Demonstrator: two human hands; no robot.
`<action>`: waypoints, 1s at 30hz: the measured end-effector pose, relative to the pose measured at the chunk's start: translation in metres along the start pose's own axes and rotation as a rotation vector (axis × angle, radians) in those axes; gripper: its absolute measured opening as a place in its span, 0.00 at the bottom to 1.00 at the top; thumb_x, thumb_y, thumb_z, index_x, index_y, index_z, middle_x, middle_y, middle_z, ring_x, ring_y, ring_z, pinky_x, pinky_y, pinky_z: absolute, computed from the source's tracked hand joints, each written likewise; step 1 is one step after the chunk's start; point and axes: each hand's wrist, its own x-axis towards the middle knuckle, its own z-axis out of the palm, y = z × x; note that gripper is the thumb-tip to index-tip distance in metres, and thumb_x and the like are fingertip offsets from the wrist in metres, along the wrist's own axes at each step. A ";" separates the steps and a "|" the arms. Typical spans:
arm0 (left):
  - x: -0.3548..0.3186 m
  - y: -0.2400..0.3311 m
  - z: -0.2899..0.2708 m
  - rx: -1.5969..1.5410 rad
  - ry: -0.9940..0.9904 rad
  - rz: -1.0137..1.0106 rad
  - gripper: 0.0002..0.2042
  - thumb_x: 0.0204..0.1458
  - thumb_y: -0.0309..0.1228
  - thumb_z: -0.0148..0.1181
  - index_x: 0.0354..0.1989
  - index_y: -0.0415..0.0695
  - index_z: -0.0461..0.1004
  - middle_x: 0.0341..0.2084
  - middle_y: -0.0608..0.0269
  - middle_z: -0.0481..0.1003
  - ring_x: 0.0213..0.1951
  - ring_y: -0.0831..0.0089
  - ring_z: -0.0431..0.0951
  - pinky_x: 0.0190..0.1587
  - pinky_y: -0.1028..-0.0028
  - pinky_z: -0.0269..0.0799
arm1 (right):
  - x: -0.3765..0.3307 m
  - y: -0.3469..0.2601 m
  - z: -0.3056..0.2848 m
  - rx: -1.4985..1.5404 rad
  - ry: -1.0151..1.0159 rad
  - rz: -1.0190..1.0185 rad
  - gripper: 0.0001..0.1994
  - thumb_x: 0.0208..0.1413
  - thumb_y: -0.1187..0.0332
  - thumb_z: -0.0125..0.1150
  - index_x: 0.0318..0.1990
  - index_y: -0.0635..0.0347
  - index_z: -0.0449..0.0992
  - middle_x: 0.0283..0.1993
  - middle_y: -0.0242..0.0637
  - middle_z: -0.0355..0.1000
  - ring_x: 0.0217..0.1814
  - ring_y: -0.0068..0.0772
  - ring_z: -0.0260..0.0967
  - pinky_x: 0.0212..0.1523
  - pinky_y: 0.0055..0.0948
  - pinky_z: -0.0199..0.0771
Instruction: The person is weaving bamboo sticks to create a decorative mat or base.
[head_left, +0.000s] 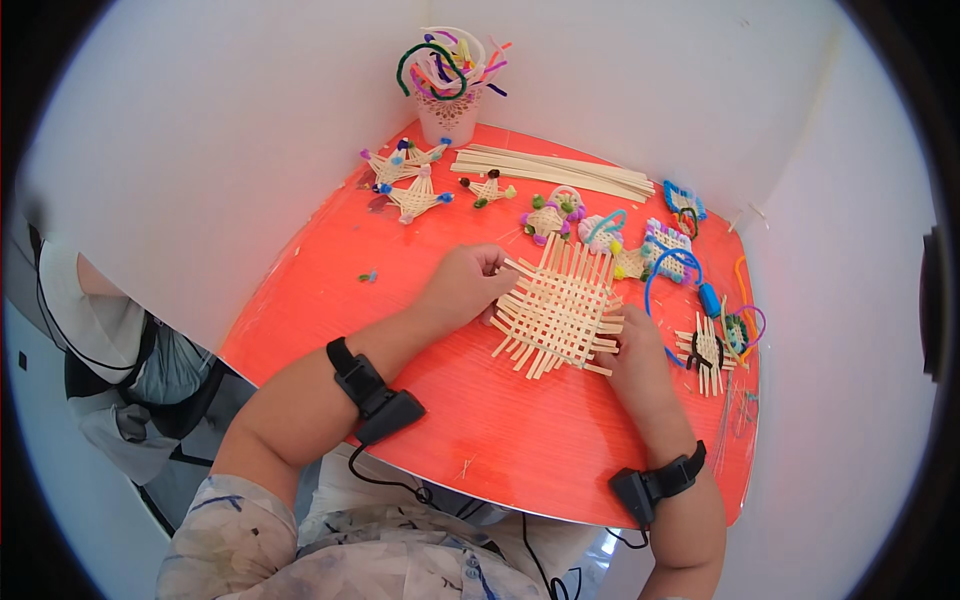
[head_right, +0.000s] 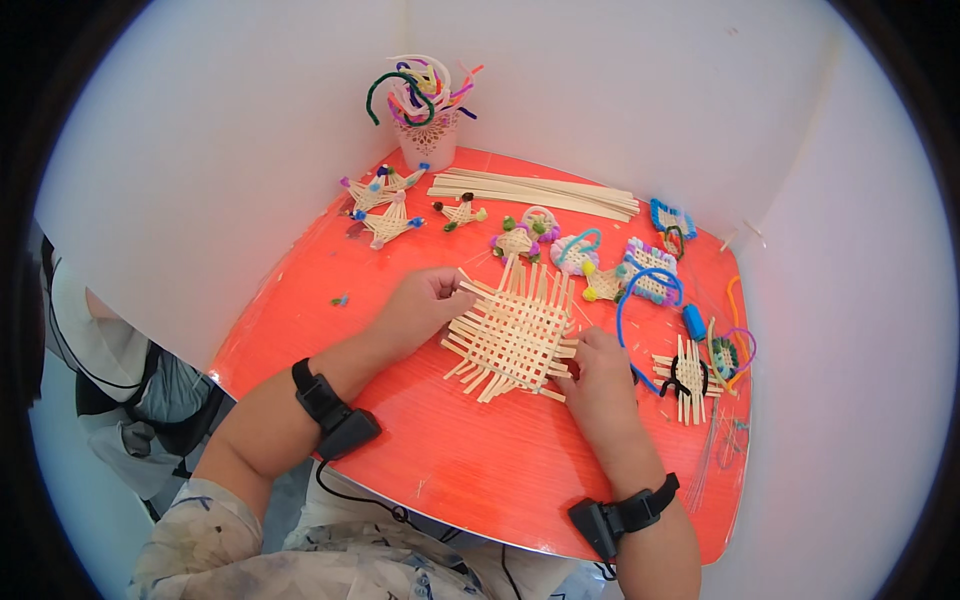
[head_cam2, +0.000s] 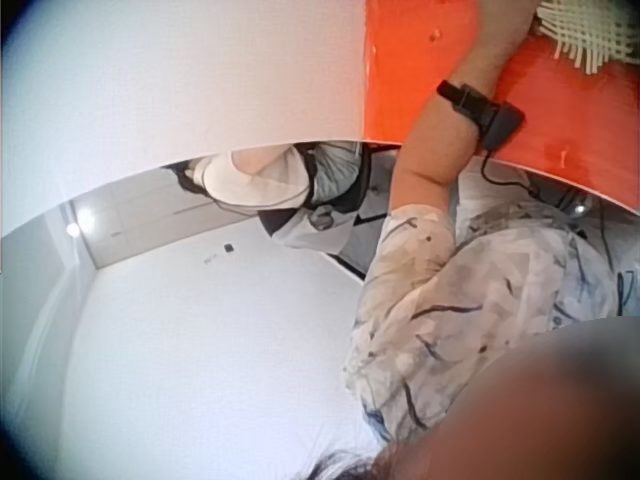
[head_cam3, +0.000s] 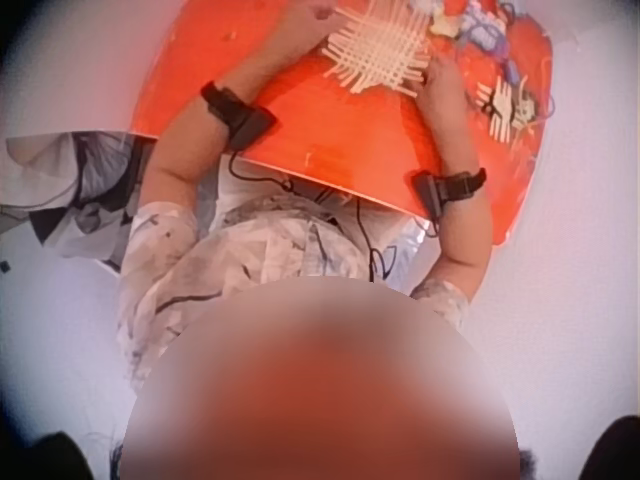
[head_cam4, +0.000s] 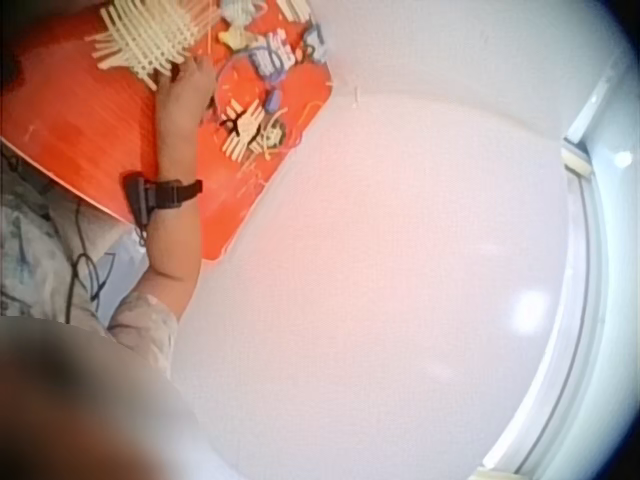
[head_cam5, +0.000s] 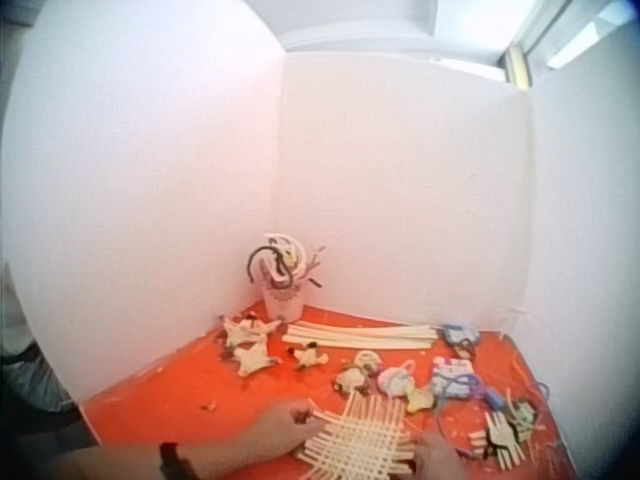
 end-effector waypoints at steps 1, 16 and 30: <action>0.000 -0.001 0.000 -0.010 -0.023 0.005 0.05 0.57 0.28 0.55 0.33 0.40 0.71 0.21 0.69 0.72 0.18 0.85 0.69 0.18 0.82 0.65 | -0.001 0.002 0.003 -0.035 0.028 0.011 0.09 0.42 0.78 0.66 0.34 0.63 0.76 0.33 0.42 0.68 0.35 0.46 0.68 0.37 0.37 0.69; -0.005 0.005 0.004 0.191 -0.010 -0.027 0.08 0.56 0.30 0.57 0.31 0.38 0.72 0.17 0.66 0.72 0.11 0.83 0.68 0.13 0.81 0.62 | 0.004 0.000 -0.008 0.266 0.323 0.408 0.02 0.59 0.75 0.55 0.35 0.66 0.71 0.25 0.33 0.67 0.26 0.21 0.63 0.28 0.24 0.65; -0.001 0.004 0.003 0.149 -0.010 -0.060 0.12 0.58 0.35 0.56 0.30 0.38 0.72 0.16 0.66 0.72 0.11 0.83 0.69 0.12 0.82 0.62 | 0.004 0.002 -0.010 0.271 0.323 0.423 0.02 0.58 0.76 0.55 0.36 0.66 0.72 0.27 0.32 0.67 0.27 0.20 0.62 0.29 0.23 0.65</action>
